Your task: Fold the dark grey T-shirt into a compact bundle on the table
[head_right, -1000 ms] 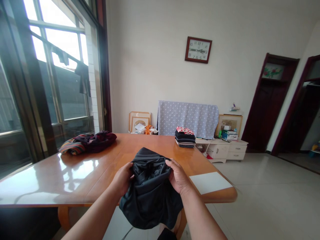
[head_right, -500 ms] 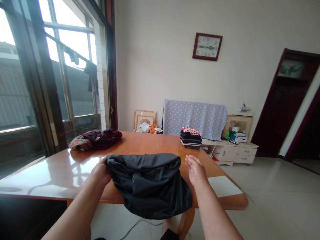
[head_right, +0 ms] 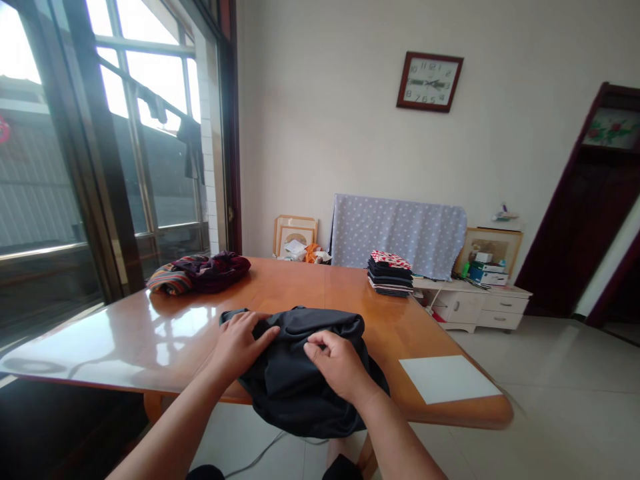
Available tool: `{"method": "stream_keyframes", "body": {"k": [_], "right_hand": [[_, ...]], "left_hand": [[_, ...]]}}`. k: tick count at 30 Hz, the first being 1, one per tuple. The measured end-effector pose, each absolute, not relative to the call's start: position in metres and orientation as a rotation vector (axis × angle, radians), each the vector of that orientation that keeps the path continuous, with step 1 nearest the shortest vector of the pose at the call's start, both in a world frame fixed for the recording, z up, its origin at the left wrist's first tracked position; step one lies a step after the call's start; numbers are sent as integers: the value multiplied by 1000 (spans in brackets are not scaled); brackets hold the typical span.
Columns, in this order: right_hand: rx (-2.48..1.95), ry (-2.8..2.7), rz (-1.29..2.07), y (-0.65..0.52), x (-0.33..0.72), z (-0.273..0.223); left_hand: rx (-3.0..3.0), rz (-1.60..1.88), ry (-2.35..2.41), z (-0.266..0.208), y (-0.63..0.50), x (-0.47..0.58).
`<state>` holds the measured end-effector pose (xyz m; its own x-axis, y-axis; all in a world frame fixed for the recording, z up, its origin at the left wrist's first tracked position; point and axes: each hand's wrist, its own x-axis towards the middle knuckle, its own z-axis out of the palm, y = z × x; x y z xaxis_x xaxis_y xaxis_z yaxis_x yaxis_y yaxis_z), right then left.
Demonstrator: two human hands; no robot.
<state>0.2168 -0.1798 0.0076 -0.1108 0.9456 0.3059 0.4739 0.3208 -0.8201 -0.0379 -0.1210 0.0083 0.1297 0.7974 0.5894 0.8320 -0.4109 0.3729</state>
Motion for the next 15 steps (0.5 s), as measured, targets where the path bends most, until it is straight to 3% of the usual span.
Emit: {"method": "stream_keyframes", "body": {"k": [3, 5, 7, 11, 15], "right_hand": [[-1451, -1926, 480, -186, 197, -4], [-1519, -2007, 420, -186, 195, -15], [-1484, -1989, 459, -183, 202, -22], [-1327, -1564, 549, -170, 235, -21], [-1205, -971, 625, -152, 277, -9]], "left_hand": [[-2423, -975, -1784, -2, -119, -34], [-2396, -1113, -1925, -11, -112, -39], [-2298, -1467, -2076, -16, -104, -47], [-1775, -2493, -2199, -11, -92, -64], [-1401, -2937, -2140, -1, -90, -74]]}}
